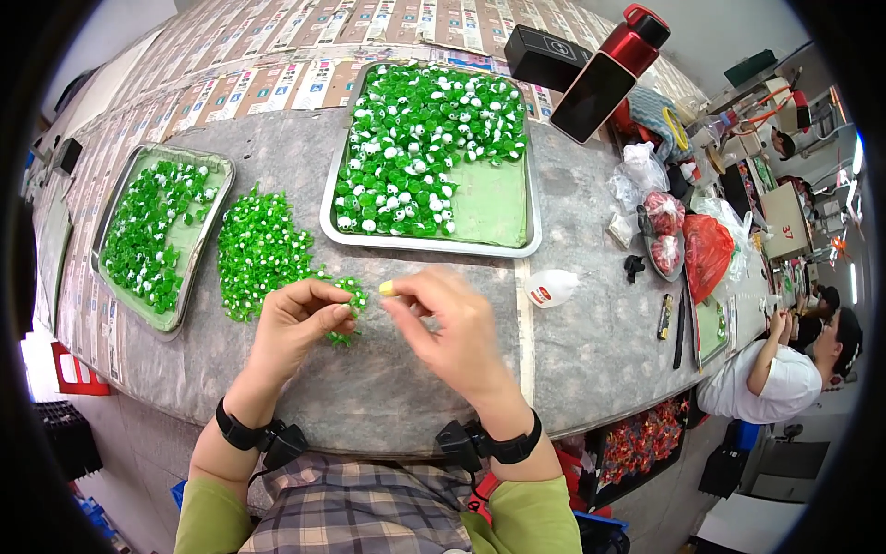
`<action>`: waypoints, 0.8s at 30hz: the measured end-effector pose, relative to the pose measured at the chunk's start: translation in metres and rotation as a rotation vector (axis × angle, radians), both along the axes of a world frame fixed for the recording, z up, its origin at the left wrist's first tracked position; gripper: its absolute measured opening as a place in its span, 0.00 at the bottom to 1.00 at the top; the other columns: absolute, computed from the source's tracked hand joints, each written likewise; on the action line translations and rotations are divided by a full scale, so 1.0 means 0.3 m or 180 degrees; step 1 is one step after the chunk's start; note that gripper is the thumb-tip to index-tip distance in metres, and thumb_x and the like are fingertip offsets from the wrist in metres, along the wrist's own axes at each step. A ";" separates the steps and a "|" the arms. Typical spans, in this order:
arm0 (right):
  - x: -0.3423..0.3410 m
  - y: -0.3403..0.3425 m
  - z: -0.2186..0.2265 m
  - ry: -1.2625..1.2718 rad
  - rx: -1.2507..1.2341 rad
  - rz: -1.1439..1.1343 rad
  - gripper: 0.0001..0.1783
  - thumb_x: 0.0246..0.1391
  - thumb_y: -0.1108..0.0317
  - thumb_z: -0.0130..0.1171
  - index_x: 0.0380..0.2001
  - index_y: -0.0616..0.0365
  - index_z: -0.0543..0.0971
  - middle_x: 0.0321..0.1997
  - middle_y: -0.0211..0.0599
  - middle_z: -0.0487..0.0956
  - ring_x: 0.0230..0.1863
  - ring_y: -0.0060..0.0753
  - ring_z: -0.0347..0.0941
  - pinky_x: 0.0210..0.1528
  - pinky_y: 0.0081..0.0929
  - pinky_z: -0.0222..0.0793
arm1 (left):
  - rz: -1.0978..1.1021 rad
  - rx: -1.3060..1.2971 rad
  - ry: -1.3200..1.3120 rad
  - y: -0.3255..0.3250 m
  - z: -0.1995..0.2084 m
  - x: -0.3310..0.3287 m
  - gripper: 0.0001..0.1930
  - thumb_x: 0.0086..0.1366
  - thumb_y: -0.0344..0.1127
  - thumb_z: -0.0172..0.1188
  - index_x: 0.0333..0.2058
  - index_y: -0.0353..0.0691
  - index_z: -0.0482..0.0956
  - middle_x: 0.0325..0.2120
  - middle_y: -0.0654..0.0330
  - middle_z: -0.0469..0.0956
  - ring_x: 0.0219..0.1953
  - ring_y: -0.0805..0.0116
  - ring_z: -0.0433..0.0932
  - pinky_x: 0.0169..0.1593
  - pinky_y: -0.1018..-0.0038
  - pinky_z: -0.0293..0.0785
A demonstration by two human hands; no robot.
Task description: The person assembles toy figures by applying glue from a bottle onto small plastic components and attaching plastic pieces from a tray by hand.
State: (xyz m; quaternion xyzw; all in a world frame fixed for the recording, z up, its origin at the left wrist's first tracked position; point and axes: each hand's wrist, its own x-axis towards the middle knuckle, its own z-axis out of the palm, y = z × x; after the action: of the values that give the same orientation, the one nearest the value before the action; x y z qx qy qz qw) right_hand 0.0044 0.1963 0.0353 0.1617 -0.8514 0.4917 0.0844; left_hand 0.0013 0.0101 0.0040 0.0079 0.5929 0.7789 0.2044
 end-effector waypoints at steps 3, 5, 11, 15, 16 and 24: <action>0.043 0.125 0.065 0.0805 -0.0463 -0.1729 0.05 0.42 0.73 0.55 0.25 0.62 0.71 0.22 0.29 0.69 0.23 0.19 0.64 0.26 0.15 0.60 | 0.0211 0.0435 -0.0112 -0.005 0.011 -0.005 0.07 0.54 0.28 0.53 0.32 0.34 0.72 0.26 0.60 0.74 0.29 0.76 0.73 0.33 0.81 0.71; 0.076 0.252 0.089 0.1117 -0.1029 -0.2544 0.08 0.42 0.73 0.55 0.30 0.61 0.71 0.26 0.28 0.69 0.26 0.19 0.63 0.30 0.15 0.60 | 0.0192 0.0556 -0.0150 0.001 0.022 -0.008 0.07 0.54 0.28 0.53 0.32 0.35 0.72 0.27 0.60 0.74 0.29 0.75 0.73 0.34 0.79 0.72; 0.080 0.429 -0.046 -0.0209 -0.0259 -0.1864 0.21 0.38 0.71 0.60 0.39 0.64 0.69 0.38 0.34 0.69 0.35 0.22 0.64 0.37 0.15 0.60 | 0.0305 0.0808 -0.0321 -0.010 0.010 -0.008 0.07 0.53 0.29 0.55 0.32 0.36 0.71 0.27 0.60 0.74 0.29 0.74 0.73 0.34 0.77 0.72; 0.059 0.453 -0.126 -0.1214 0.0177 -0.1599 0.29 0.37 0.69 0.61 0.44 0.64 0.64 0.41 0.36 0.69 0.40 0.25 0.65 0.41 0.18 0.60 | 0.0343 0.0860 -0.0413 -0.015 0.001 -0.012 0.07 0.52 0.29 0.55 0.32 0.36 0.71 0.27 0.60 0.74 0.29 0.74 0.73 0.34 0.78 0.72; 0.051 0.435 -0.112 -0.1171 -0.0044 -0.1523 0.28 0.38 0.70 0.61 0.45 0.64 0.63 0.41 0.37 0.69 0.41 0.26 0.66 0.42 0.19 0.60 | 0.0328 0.0909 -0.0418 -0.018 -0.002 -0.013 0.07 0.52 0.29 0.55 0.32 0.36 0.71 0.26 0.60 0.74 0.28 0.74 0.73 0.34 0.78 0.72; -0.019 0.122 0.126 -0.0244 -0.1791 -0.0590 0.22 0.40 0.68 0.60 0.40 0.65 0.66 0.33 0.34 0.72 0.37 0.22 0.68 0.38 0.17 0.63 | 0.0316 0.1164 -0.0543 -0.032 -0.003 -0.011 0.07 0.53 0.29 0.55 0.32 0.37 0.72 0.25 0.60 0.74 0.27 0.74 0.74 0.32 0.78 0.73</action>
State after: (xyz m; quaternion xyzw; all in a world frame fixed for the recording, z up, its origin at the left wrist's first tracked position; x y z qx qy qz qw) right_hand -0.0012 0.2330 0.0731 0.0348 -0.6954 0.7043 0.1383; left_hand -0.0019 0.0004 0.0032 -0.0504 0.4218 0.8805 0.2104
